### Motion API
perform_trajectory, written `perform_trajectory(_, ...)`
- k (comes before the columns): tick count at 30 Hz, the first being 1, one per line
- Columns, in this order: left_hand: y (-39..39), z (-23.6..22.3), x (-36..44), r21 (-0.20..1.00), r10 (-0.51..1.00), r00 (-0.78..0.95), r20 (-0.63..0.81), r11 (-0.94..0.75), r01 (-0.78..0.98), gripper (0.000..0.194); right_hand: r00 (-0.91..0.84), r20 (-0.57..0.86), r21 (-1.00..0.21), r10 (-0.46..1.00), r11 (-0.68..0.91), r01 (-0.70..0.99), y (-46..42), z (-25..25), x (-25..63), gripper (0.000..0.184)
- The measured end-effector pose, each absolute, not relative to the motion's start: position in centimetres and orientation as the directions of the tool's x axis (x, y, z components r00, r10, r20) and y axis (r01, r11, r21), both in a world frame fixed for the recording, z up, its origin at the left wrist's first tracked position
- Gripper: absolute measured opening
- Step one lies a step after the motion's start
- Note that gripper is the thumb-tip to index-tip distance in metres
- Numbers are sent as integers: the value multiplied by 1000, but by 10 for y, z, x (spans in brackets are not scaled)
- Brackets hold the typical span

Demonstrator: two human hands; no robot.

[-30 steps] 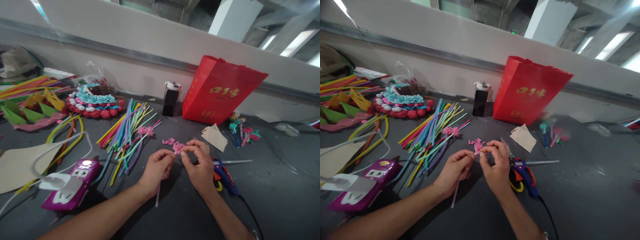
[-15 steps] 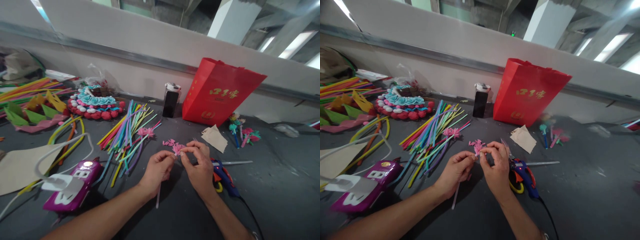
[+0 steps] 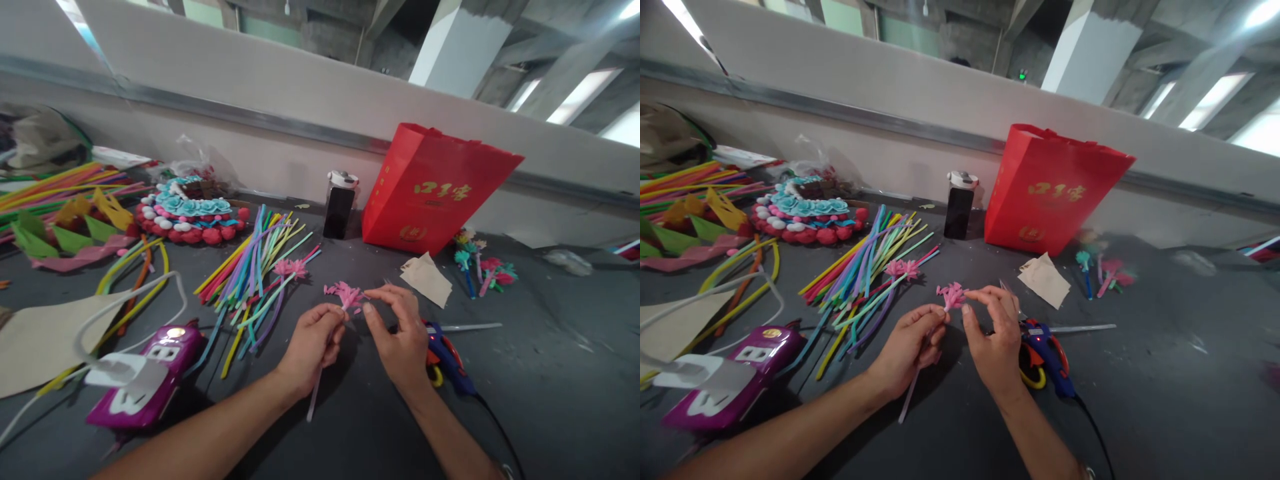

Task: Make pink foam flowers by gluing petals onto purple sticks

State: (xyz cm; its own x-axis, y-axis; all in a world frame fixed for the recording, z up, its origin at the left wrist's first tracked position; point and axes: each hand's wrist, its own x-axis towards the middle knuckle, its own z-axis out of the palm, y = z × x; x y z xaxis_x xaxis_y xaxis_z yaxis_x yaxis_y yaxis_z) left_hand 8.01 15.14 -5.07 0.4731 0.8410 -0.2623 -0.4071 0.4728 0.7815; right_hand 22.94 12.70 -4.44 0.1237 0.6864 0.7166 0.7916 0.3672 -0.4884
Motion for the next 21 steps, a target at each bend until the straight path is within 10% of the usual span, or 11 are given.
perform_trajectory(21, 150, -51, 81, 802, 844, 481, -236, 449, -393, 17, 72, 716, -482, 694, 417, 771, 123, -40, 226, 15)
